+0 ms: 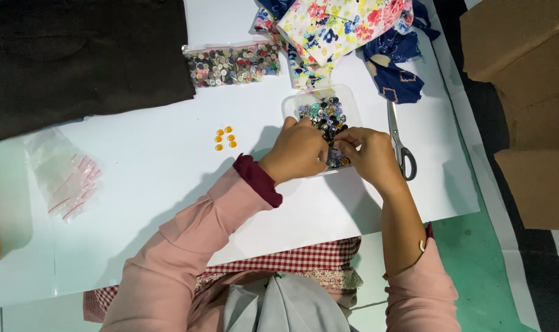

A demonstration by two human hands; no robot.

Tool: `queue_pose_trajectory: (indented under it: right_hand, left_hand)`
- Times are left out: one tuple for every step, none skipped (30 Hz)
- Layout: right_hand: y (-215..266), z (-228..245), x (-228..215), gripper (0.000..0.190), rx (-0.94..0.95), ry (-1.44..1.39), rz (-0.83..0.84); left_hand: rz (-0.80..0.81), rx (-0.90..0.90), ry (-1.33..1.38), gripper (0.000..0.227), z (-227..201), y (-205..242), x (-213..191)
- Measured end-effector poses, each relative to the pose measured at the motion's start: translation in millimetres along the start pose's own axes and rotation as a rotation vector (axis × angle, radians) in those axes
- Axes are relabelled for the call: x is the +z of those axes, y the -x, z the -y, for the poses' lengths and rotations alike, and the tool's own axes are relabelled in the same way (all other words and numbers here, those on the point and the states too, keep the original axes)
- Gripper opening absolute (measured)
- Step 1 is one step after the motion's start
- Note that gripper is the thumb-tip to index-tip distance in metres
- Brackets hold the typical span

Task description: Sorting yellow and brown buttons from a mixed container into small plastic bags on a workstation.

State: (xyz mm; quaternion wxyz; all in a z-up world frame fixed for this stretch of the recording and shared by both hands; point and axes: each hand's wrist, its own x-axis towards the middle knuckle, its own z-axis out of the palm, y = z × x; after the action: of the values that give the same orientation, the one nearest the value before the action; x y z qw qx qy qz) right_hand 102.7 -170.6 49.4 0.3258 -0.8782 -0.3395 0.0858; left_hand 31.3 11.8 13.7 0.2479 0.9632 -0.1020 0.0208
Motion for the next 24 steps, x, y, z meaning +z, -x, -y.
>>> queue_pose_trajectory:
  right_hand:
    - [1, 3, 0, 0.012, -0.001, 0.0, 0.001]
    - [1, 5, -1, 0.013, 0.0, 0.017, 0.007]
    - [1, 8, -1, 0.014, 0.0, 0.035, 0.013]
    - [2, 9, 0, 0.014, 0.001, 0.035, 0.011]
    - [3, 9, 1, 0.016, 0.006, 0.044, 0.017]
    - [4, 10, 3, 0.018, 0.013, 0.051, 0.024]
    - [5, 5, 7, 0.018, 0.015, 0.05, 0.024]
    - [6, 1, 11, 0.018, 0.025, 0.063, 0.019]
    - [6, -4, 15, 0.018, 0.035, 0.075, 0.015]
    - [6, -7, 17, 0.018, 0.035, 0.075, 0.016]
    - [7, -11, 19, 0.019, 0.043, 0.077, -0.009]
    - [8, -14, 22, 0.019, 0.053, 0.078, -0.031]
    - [9, -11, 23, 0.019, 0.054, 0.076, -0.028]
    - [8, -7, 23, 0.018, 0.065, 0.065, -0.054]
    - [8, -4, 23, 0.018, 0.076, 0.054, -0.08]
    - [9, -4, 23, 0.018, 0.078, 0.054, -0.081]
    - [10, -3, 24, 0.017, 0.079, 0.053, -0.095]
    - [10, -3, 24, 0.017, 0.078, 0.05, -0.105]
    - [10, -3, 24, 0.017, 0.077, 0.05, -0.103]
    - [9, -3, 24, 0.014, 0.071, 0.029, -0.114]
    - [9, -4, 23, 0.012, 0.064, 0.009, -0.125]
    - [9, -5, 22, 0.012, 0.064, 0.009, -0.126]
    - [9, -6, 22, 0.012, 0.083, -0.045, -0.133]
    - [10, -7, 21, 0.013, 0.102, -0.099, -0.136]
  left_hand:
    - [0.0, -0.001, 0.0, 0.003, 1, -4, 7]
    - [0.03, -0.014, -0.014, 0.004, 2, -8, 14]
    - [0.061, -0.027, -0.028, 0.006, 2, -12, 22]
    - [0.06, -0.025, -0.029, 0.006, 2, -15, 25]
    - [0.041, -0.031, -0.063, 0.007, 2, -18, 28]
    - [0.024, -0.038, -0.097, 0.008, 1, -20, 32]
    - [0.026, -0.036, -0.097, 0.008, -2, -21, 31]
    - [0.009, -0.028, -0.133, 0.01, -6, -22, 29]
    - [-0.008, -0.019, -0.169, 0.012, -9, -23, 28]
    - [-0.008, -0.019, -0.169, 0.012, -11, -22, 27]
    - [-0.003, -0.036, -0.125, 0.015, -13, -22, 26]
    - [0.003, -0.055, -0.08, 0.018, -15, -21, 26]
    - [0.005, -0.057, -0.078, 0.018, -13, -21, 27]
    - [0.013, -0.05, -0.062, 0.015, -11, -23, 27]
    - [0.022, -0.042, -0.047, 0.014, -8, -25, 27]
    - [0.023, -0.04, -0.047, 0.014, -5, -25, 29]
    - [0.011, -0.025, -0.03, 0.015, -2, -26, 31]
    - [-0.002, -0.014, -0.012, 0.017, 2, -25, 33]
    - [-0.002, -0.016, -0.012, 0.017, 3, -25, 34]
    - [-0.006, -0.015, -0.02, 0.015, 5, -26, 34]
    - [-0.011, -0.014, -0.028, 0.014, 6, -26, 34]
    - [-0.011, -0.012, -0.029, 0.014, 7, -25, 33]
    - [-0.037, -0.004, -0.04, 0.013, 7, -25, 33]
    - [-0.063, 0.002, -0.049, 0.013, 8, -23, 32]
